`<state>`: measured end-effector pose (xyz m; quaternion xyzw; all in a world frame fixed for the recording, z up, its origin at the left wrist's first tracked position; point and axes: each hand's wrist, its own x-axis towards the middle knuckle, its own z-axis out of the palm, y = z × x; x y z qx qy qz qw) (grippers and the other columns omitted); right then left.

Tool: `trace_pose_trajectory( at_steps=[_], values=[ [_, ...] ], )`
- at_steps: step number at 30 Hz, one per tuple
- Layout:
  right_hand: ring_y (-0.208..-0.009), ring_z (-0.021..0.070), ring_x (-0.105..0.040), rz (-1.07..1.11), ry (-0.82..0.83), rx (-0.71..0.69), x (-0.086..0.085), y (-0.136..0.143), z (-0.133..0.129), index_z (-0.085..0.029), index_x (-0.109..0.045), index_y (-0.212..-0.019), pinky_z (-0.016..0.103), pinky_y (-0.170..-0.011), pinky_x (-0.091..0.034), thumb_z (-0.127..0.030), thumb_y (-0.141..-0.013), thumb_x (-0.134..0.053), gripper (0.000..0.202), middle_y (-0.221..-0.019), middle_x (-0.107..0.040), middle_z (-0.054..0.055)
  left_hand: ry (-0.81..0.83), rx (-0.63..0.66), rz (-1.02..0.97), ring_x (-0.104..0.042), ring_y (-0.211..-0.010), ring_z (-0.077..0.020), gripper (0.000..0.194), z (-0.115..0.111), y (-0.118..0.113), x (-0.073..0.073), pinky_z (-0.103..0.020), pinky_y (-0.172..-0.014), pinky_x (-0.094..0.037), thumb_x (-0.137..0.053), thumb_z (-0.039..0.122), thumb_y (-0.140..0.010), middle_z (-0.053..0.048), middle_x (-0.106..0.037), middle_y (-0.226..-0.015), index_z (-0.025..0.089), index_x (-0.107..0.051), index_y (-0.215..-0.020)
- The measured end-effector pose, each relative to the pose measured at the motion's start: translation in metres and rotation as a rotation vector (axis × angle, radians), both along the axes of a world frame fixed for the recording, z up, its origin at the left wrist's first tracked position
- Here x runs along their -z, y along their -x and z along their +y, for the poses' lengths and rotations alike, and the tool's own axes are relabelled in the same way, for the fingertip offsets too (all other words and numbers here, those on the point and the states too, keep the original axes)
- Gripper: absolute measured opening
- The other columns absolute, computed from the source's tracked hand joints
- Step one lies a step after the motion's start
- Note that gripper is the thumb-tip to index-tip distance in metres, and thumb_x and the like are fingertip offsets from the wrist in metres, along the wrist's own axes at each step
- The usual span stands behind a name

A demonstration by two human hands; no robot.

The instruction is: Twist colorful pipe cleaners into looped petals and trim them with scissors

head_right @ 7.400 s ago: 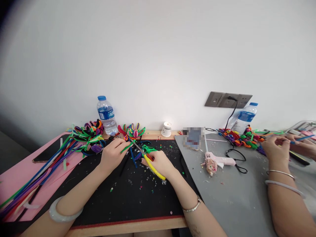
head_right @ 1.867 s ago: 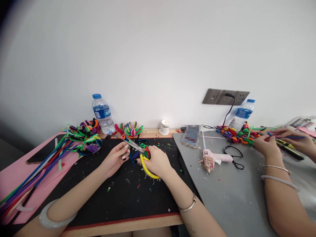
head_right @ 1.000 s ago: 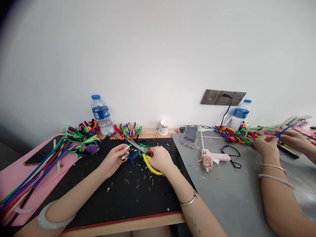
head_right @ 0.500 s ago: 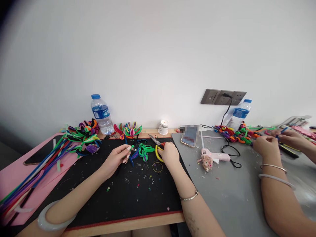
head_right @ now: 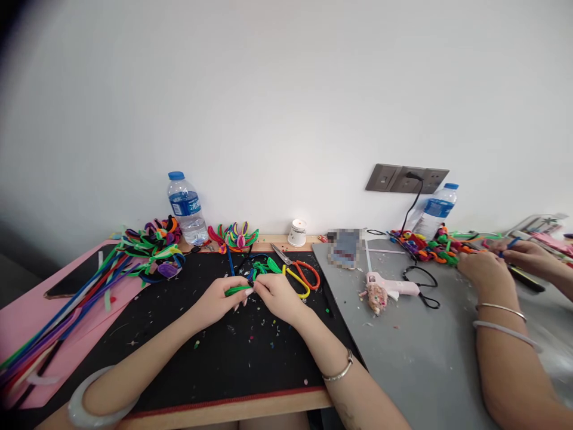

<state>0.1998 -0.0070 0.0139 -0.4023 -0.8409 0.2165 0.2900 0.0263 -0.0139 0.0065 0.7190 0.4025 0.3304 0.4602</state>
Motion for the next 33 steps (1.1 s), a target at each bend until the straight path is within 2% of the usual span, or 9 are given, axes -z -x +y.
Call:
trace_pose_trajectory(
  at_steps=[3, 6, 11, 17, 22, 25, 29, 33],
  values=[
    [-0.050, 0.0082, -0.035, 0.032, -0.032, 0.101, 0.000, -0.003, 0.002, -0.017, -0.037, -0.055, 0.020, -0.051, -0.026, -0.021, -0.086, -0.037, 0.031, -0.052, -0.037, -0.004, 0.076, -0.037, -0.117, -0.047, -0.046, -0.0087, 0.027, 0.005, 0.000, 0.006, -0.022, -0.049, -0.040, -0.047, 0.039, -0.080, 0.000, -0.059, -0.064, 0.015, -0.058, -0.084],
    [-0.050, 0.0083, -0.036, 0.050, -0.053, 0.156, -0.001, -0.005, 0.002, -0.016, -0.038, -0.055, 0.021, -0.051, -0.026, -0.022, -0.086, -0.037, 0.032, -0.053, -0.040, -0.003, 0.096, -0.093, -0.152, -0.048, -0.045, -0.0091, 0.032, 0.010, 0.001, 0.010, -0.022, -0.049, -0.041, -0.045, 0.041, -0.081, -0.003, -0.062, -0.064, 0.013, -0.058, -0.077],
    [-0.052, 0.0087, -0.039, 0.049, -0.030, 0.127, -0.003, -0.003, -0.001, -0.016, -0.044, -0.058, 0.020, -0.052, -0.028, -0.024, -0.087, -0.036, 0.031, -0.056, -0.046, -0.002, 0.051, -0.120, -0.110, -0.049, -0.046, -0.0097, 0.034, 0.009, 0.002, 0.006, -0.022, -0.049, -0.040, -0.044, 0.042, -0.081, -0.004, -0.062, -0.062, 0.013, -0.058, -0.068],
    [-0.054, 0.0090, -0.040, -0.001, -0.041, 0.107, -0.004, 0.001, -0.004, -0.016, -0.044, -0.061, 0.020, -0.054, -0.030, -0.021, -0.085, -0.039, 0.025, -0.057, -0.044, -0.003, 0.028, -0.132, -0.103, -0.048, -0.045, -0.0101, 0.033, 0.006, 0.000, 0.005, -0.023, -0.049, -0.039, -0.044, 0.043, -0.081, -0.002, -0.060, -0.059, 0.014, -0.057, -0.068],
    [-0.053, 0.0093, -0.039, -0.037, -0.123, 0.157, -0.002, 0.002, -0.006, -0.017, -0.041, -0.060, 0.020, -0.052, -0.028, -0.020, -0.085, -0.038, 0.025, -0.056, -0.042, -0.003, -0.031, -0.212, -0.045, -0.044, -0.043, -0.0099, 0.038, 0.002, -0.001, 0.003, -0.021, -0.048, -0.035, -0.042, 0.042, -0.081, 0.003, -0.046, -0.042, 0.016, -0.049, -0.055],
    [-0.053, 0.0098, -0.038, -0.091, -0.197, 0.198, 0.001, 0.006, -0.009, -0.018, -0.039, -0.060, 0.020, -0.052, -0.026, -0.021, -0.084, -0.039, 0.025, -0.056, -0.041, -0.002, -0.145, -0.281, 0.086, -0.037, -0.040, -0.0084, 0.039, -0.003, -0.003, -0.001, -0.021, -0.045, -0.027, -0.042, 0.040, -0.081, 0.005, -0.038, -0.039, 0.016, -0.043, -0.050],
    [-0.052, 0.0098, -0.038, -0.166, -0.263, 0.217, 0.004, 0.012, -0.014, -0.018, -0.038, -0.059, 0.021, -0.051, -0.024, -0.021, -0.084, -0.039, 0.024, -0.057, -0.043, -0.001, -0.356, -0.330, 0.241, -0.024, -0.042, -0.0069, 0.042, -0.007, -0.007, -0.005, -0.022, -0.046, -0.019, -0.042, 0.033, -0.080, 0.006, -0.022, -0.042, 0.017, -0.026, -0.045],
    [-0.052, 0.0099, -0.040, -0.138, -0.247, 0.243, 0.004, 0.014, -0.014, -0.018, -0.038, -0.060, 0.021, -0.052, -0.025, -0.021, -0.084, -0.039, 0.024, -0.057, -0.044, -0.002, -0.360, -0.332, 0.216, -0.024, -0.044, -0.0071, 0.041, -0.005, -0.005, -0.004, -0.023, -0.046, -0.019, -0.041, 0.033, -0.081, 0.006, -0.022, -0.045, 0.017, -0.026, -0.047]
  ],
)
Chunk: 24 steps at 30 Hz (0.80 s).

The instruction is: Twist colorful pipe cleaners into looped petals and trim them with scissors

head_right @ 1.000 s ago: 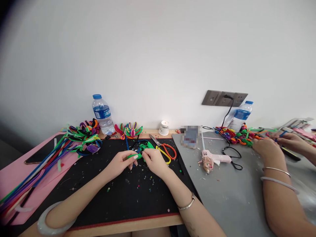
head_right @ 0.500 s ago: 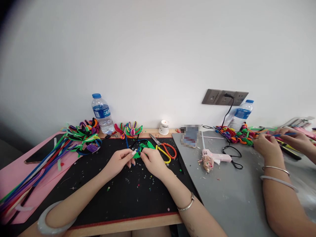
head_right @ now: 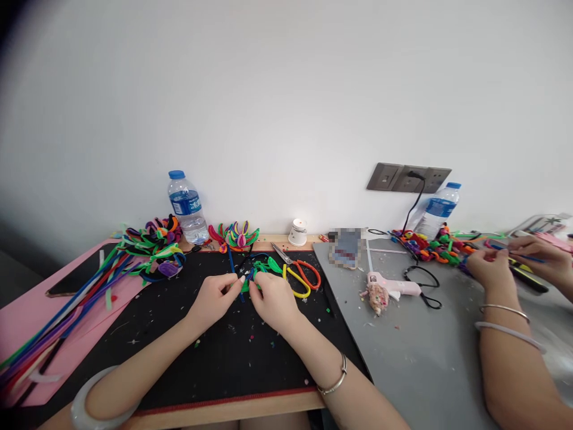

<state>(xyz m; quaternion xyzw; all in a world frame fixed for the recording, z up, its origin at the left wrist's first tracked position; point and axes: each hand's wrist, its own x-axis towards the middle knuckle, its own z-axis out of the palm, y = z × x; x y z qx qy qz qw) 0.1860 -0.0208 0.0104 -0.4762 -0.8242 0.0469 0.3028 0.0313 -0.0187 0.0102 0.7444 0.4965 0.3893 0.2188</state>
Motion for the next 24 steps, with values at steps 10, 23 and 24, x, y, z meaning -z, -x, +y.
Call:
trace_pose_trajectory(
  at_steps=[10, 23, 24],
  values=[
    [-0.047, 0.0091, -0.035, 0.092, 0.080, 0.019, -0.004, -0.009, 0.008, -0.018, -0.036, -0.055, 0.021, -0.048, -0.025, -0.026, -0.085, -0.038, 0.031, -0.051, -0.038, -0.004, 0.049, -0.005, -0.064, -0.030, -0.044, -0.0083, 0.042, 0.001, 0.004, 0.000, -0.022, -0.047, -0.022, -0.039, 0.039, -0.082, 0.005, -0.030, -0.042, 0.016, -0.037, -0.047],
    [-0.054, 0.0114, -0.046, -0.090, 0.006, 0.083, 0.001, -0.011, 0.010, -0.018, -0.043, -0.061, 0.022, -0.053, -0.028, -0.022, -0.086, -0.038, 0.026, -0.059, -0.050, 0.001, -0.070, 0.038, 0.198, -0.030, -0.045, -0.0096, 0.037, 0.001, 0.000, 0.008, -0.024, -0.051, -0.022, -0.033, 0.033, -0.084, 0.003, -0.031, -0.047, 0.018, -0.027, -0.051],
    [-0.055, 0.0114, -0.046, -0.085, 0.018, 0.080, 0.002, -0.011, 0.011, -0.018, -0.043, -0.061, 0.022, -0.054, -0.028, -0.023, -0.086, -0.037, 0.026, -0.059, -0.050, 0.001, -0.055, 0.033, 0.194, -0.031, -0.045, -0.0098, 0.038, 0.002, 0.001, 0.007, -0.024, -0.051, -0.022, -0.032, 0.034, -0.085, 0.003, -0.033, -0.047, 0.018, -0.029, -0.051]
  ],
)
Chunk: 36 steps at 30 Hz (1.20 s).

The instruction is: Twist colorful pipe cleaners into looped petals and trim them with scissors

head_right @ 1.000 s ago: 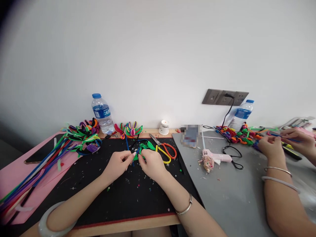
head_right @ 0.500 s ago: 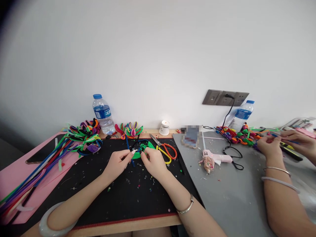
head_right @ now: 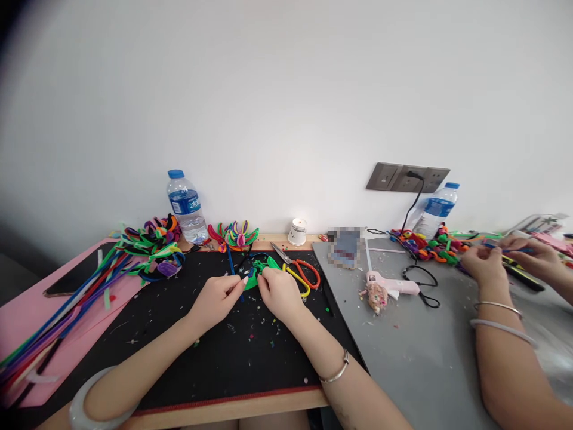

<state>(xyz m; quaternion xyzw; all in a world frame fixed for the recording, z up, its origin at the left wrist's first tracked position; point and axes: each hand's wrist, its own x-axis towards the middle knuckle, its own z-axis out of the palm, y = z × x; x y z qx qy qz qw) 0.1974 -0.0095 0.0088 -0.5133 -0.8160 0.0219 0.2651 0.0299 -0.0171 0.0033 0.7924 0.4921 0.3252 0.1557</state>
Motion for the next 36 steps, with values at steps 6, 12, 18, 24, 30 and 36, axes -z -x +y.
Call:
trace_pose_trajectory(
  at_steps=[6, 12, 18, 24, 30, 36],
  values=[
    [-0.057, 0.0116, -0.047, 0.019, 0.070, 0.005, -0.002, -0.001, 0.001, -0.018, -0.044, -0.065, 0.021, -0.054, -0.029, -0.024, -0.088, -0.034, 0.026, -0.063, -0.052, 0.001, 0.039, -0.029, -0.095, -0.033, -0.047, -0.0101, 0.035, 0.004, 0.008, -0.003, -0.023, -0.049, -0.022, -0.034, 0.034, -0.085, 0.003, -0.038, -0.047, 0.018, -0.039, -0.054],
    [-0.057, 0.0112, -0.046, 0.024, 0.090, -0.025, -0.009, -0.001, -0.002, -0.018, -0.043, -0.066, 0.021, -0.054, -0.028, -0.021, -0.087, -0.032, 0.024, -0.061, -0.050, 0.000, 0.018, -0.052, -0.096, -0.030, -0.047, -0.0089, 0.033, 0.007, 0.008, -0.003, -0.022, -0.049, -0.020, -0.038, 0.030, -0.081, 0.004, -0.032, -0.048, 0.017, -0.032, -0.051],
    [-0.051, 0.0093, -0.043, 0.033, 0.120, -0.065, -0.008, -0.004, 0.001, -0.017, -0.042, -0.058, 0.020, -0.051, -0.026, -0.017, -0.084, -0.036, 0.026, -0.054, -0.048, -0.001, 0.039, -0.002, -0.048, -0.028, -0.046, -0.0085, 0.034, 0.008, 0.007, 0.000, -0.023, -0.049, -0.019, -0.037, 0.028, -0.081, 0.005, -0.029, -0.047, 0.017, -0.027, -0.050],
    [-0.048, 0.0092, -0.041, 0.049, 0.108, 0.018, -0.006, -0.005, 0.004, -0.017, -0.043, -0.055, 0.021, -0.050, -0.025, -0.020, -0.082, -0.038, 0.028, -0.051, -0.047, -0.001, 0.042, -0.009, -0.063, -0.029, -0.046, -0.0083, 0.033, 0.008, 0.008, -0.002, -0.023, -0.049, -0.019, -0.035, 0.029, -0.083, 0.005, -0.031, -0.047, 0.017, -0.031, -0.052],
    [-0.050, 0.0112, -0.045, 0.190, 0.156, 0.177, -0.003, -0.011, 0.010, -0.017, -0.048, -0.055, 0.022, -0.050, -0.026, -0.025, -0.084, -0.036, 0.032, -0.053, -0.051, 0.001, 0.031, 0.011, -0.071, -0.028, -0.046, -0.0076, 0.035, 0.007, 0.008, -0.002, -0.022, -0.049, -0.020, -0.034, 0.030, -0.084, 0.005, -0.029, -0.048, 0.016, -0.032, -0.051],
    [-0.053, 0.0122, -0.047, 0.452, 0.252, 0.070, 0.004, -0.009, 0.012, -0.016, -0.058, -0.079, 0.022, -0.054, -0.033, -0.030, -0.088, -0.028, 0.034, -0.055, -0.050, 0.000, 0.001, -0.001, -0.034, -0.032, -0.047, -0.0075, 0.035, 0.007, 0.008, -0.001, -0.022, -0.050, -0.022, -0.033, 0.030, -0.086, 0.005, -0.034, -0.049, 0.016, -0.036, -0.053]
  ],
)
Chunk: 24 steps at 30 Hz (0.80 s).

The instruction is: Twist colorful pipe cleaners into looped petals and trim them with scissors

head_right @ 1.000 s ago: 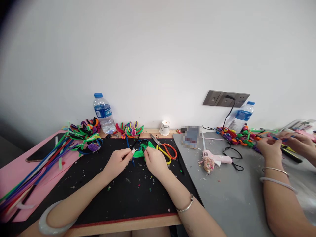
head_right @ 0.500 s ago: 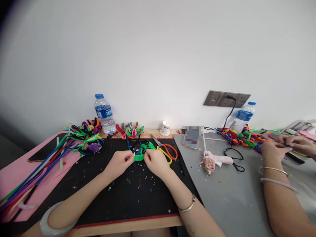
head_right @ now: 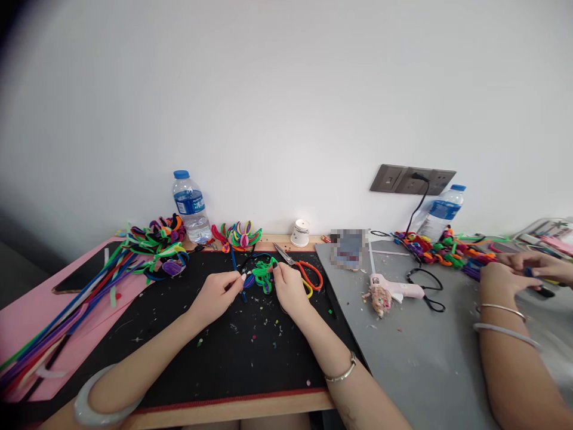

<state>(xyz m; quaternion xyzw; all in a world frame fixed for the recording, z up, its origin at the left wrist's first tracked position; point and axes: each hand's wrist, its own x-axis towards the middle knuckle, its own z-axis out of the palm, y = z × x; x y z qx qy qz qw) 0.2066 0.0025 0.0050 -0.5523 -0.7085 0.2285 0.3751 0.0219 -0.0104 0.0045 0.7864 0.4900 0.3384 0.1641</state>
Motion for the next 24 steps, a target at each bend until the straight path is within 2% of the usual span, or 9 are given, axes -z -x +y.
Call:
trace_pose_trajectory(
  at_steps=[3, 8, 13, 17, 19, 21, 22, 24],
  values=[
    [-0.050, 0.0120, -0.045, 0.075, 0.003, -0.019, 0.000, 0.001, -0.001, -0.017, -0.055, -0.088, 0.022, -0.052, -0.033, -0.032, -0.088, -0.030, 0.030, -0.053, -0.046, -0.002, -0.053, -0.071, 0.053, -0.032, -0.047, -0.0083, 0.035, -0.001, 0.001, -0.004, -0.022, -0.050, -0.022, -0.032, 0.029, -0.086, 0.004, -0.035, -0.049, 0.017, -0.035, -0.053],
    [-0.046, 0.0111, -0.039, 0.114, -0.005, 0.009, -0.002, 0.000, -0.003, -0.018, -0.053, -0.085, 0.021, -0.047, -0.028, -0.034, -0.087, -0.032, 0.026, -0.050, -0.040, -0.004, -0.152, -0.243, 0.218, -0.037, -0.047, -0.0104, 0.034, 0.000, 0.013, -0.018, -0.023, -0.051, -0.024, -0.033, 0.028, -0.084, 0.002, -0.042, -0.049, 0.017, -0.040, -0.052],
    [-0.047, 0.0106, -0.038, 0.128, -0.049, 0.032, -0.006, -0.001, -0.005, -0.018, -0.053, -0.081, 0.021, -0.047, -0.028, -0.033, -0.087, -0.032, 0.027, -0.050, -0.040, -0.004, -0.216, -0.451, 0.303, -0.041, -0.049, -0.0126, 0.026, 0.006, 0.040, -0.036, -0.023, -0.049, -0.023, -0.039, 0.027, -0.077, 0.000, -0.048, -0.050, 0.017, -0.046, -0.053],
    [-0.048, 0.0105, -0.038, 0.141, -0.070, 0.037, -0.007, 0.000, -0.006, -0.017, -0.054, -0.078, 0.020, -0.047, -0.029, -0.032, -0.087, -0.031, 0.029, -0.051, -0.041, -0.003, -0.289, -0.645, 0.242, -0.045, -0.053, -0.0137, 0.015, 0.013, 0.066, -0.044, -0.022, -0.051, -0.030, -0.042, 0.026, -0.074, 0.001, -0.047, -0.053, 0.018, -0.049, -0.064],
    [-0.048, 0.0107, -0.039, 0.145, -0.076, 0.037, -0.006, 0.000, -0.006, -0.017, -0.055, -0.078, 0.020, -0.047, -0.029, -0.032, -0.087, -0.031, 0.030, -0.052, -0.043, -0.002, -0.355, -0.756, 0.204, -0.050, -0.062, -0.0161, 0.012, 0.016, 0.078, -0.047, -0.023, -0.058, -0.036, -0.044, 0.025, -0.072, -0.001, -0.052, -0.064, 0.018, -0.050, -0.079],
    [-0.048, 0.0109, -0.040, 0.145, -0.078, 0.032, -0.005, 0.000, -0.006, -0.016, -0.056, -0.078, 0.020, -0.047, -0.029, -0.032, -0.087, -0.031, 0.031, -0.052, -0.045, -0.002, -0.389, -0.866, 0.208, -0.053, -0.078, -0.0198, 0.024, 0.020, 0.092, -0.049, -0.026, -0.069, -0.040, -0.045, 0.021, -0.069, -0.005, -0.056, -0.081, 0.016, -0.048, -0.092],
    [-0.048, 0.0110, -0.041, 0.143, -0.078, 0.031, -0.005, 0.000, -0.006, -0.016, -0.056, -0.077, 0.020, -0.047, -0.030, -0.032, -0.087, -0.031, 0.031, -0.052, -0.046, -0.001, -0.374, -0.918, 0.238, -0.052, -0.086, -0.0225, 0.029, 0.022, 0.099, -0.050, -0.029, -0.075, -0.040, -0.045, 0.022, -0.068, -0.008, -0.056, -0.089, 0.015, -0.047, -0.096],
    [-0.048, 0.0111, -0.041, 0.137, -0.081, 0.036, -0.005, 0.000, -0.006, -0.016, -0.056, -0.077, 0.020, -0.047, -0.030, -0.033, -0.087, -0.031, 0.032, -0.053, -0.047, -0.001, -0.220, -0.976, 0.296, -0.049, -0.097, -0.0284, 0.037, 0.025, 0.119, -0.047, -0.037, -0.082, -0.039, -0.048, 0.025, -0.066, -0.012, -0.055, -0.098, 0.013, -0.047, -0.101]
  ],
)
